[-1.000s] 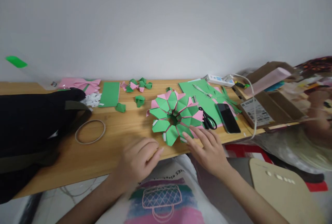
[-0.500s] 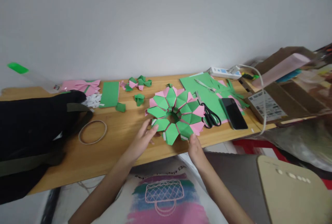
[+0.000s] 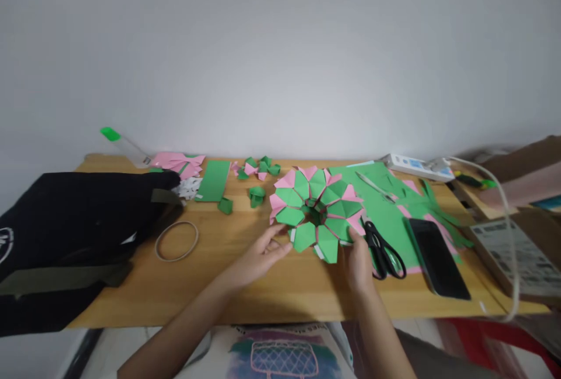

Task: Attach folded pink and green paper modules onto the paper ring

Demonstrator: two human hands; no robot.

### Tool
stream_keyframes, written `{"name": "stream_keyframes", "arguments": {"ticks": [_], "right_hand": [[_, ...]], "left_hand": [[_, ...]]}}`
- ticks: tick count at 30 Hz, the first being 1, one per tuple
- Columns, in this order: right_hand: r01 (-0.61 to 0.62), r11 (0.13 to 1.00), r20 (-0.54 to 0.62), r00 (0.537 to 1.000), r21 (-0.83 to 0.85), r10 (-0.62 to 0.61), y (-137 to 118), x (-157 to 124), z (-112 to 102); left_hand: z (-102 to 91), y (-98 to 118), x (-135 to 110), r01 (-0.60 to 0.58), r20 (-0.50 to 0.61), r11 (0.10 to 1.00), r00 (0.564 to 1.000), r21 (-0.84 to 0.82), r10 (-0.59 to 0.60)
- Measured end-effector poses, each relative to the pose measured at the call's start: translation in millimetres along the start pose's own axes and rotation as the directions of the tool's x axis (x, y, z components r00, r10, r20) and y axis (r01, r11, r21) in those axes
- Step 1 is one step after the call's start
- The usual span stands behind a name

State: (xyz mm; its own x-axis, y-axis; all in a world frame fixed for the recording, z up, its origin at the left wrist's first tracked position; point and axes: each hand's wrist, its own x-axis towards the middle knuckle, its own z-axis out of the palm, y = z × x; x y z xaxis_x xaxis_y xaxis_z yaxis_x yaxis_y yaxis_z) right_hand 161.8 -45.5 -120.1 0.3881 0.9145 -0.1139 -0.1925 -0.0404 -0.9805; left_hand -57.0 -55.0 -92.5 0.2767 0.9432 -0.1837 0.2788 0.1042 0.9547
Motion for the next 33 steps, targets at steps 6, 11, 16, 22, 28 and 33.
{"name": "stream_keyframes", "arguments": {"ticks": [6, 11, 16, 22, 28, 33], "right_hand": [[0.013, 0.959, -0.072, 0.997, -0.282, -0.035, -19.3, -12.9, -13.4], [0.006, 0.905, -0.136, 0.988, -0.425, -0.070, -40.8, -25.5, -17.0], [-0.002, 0.916, -0.149, 0.987, -0.401, -0.064, -51.8, -26.9, -11.8], [-0.057, 0.944, -0.209, 0.978, -0.324, -0.013, -51.2, -27.7, -6.8], [-0.095, 0.957, -0.204, 0.978, -0.275, 0.039, -44.2, -28.9, -9.0], [-0.132, 0.970, -0.182, 0.979, -0.204, 0.095, -40.1, -26.5, -8.9]], "left_hand": [[-54.0, 21.4, -6.5, 0.015, -0.016, 0.950, 1.000, 0.311, -0.011], [-91.5, 37.5, 45.2, 0.128, -0.190, 0.799, 0.982, 0.587, -0.017], [-97.1, 44.3, 114.1, 0.155, -0.204, 0.660, 0.979, 0.735, -0.003], [-86.1, 37.4, 134.0, 0.151, -0.188, 0.603, 0.982, 0.783, -0.002], [-101.8, 37.3, 120.6, 0.152, -0.269, 0.724, 0.962, 0.673, 0.049], [-122.6, 36.8, 111.2, 0.135, -0.292, 0.886, 0.956, 0.444, 0.000]]}}
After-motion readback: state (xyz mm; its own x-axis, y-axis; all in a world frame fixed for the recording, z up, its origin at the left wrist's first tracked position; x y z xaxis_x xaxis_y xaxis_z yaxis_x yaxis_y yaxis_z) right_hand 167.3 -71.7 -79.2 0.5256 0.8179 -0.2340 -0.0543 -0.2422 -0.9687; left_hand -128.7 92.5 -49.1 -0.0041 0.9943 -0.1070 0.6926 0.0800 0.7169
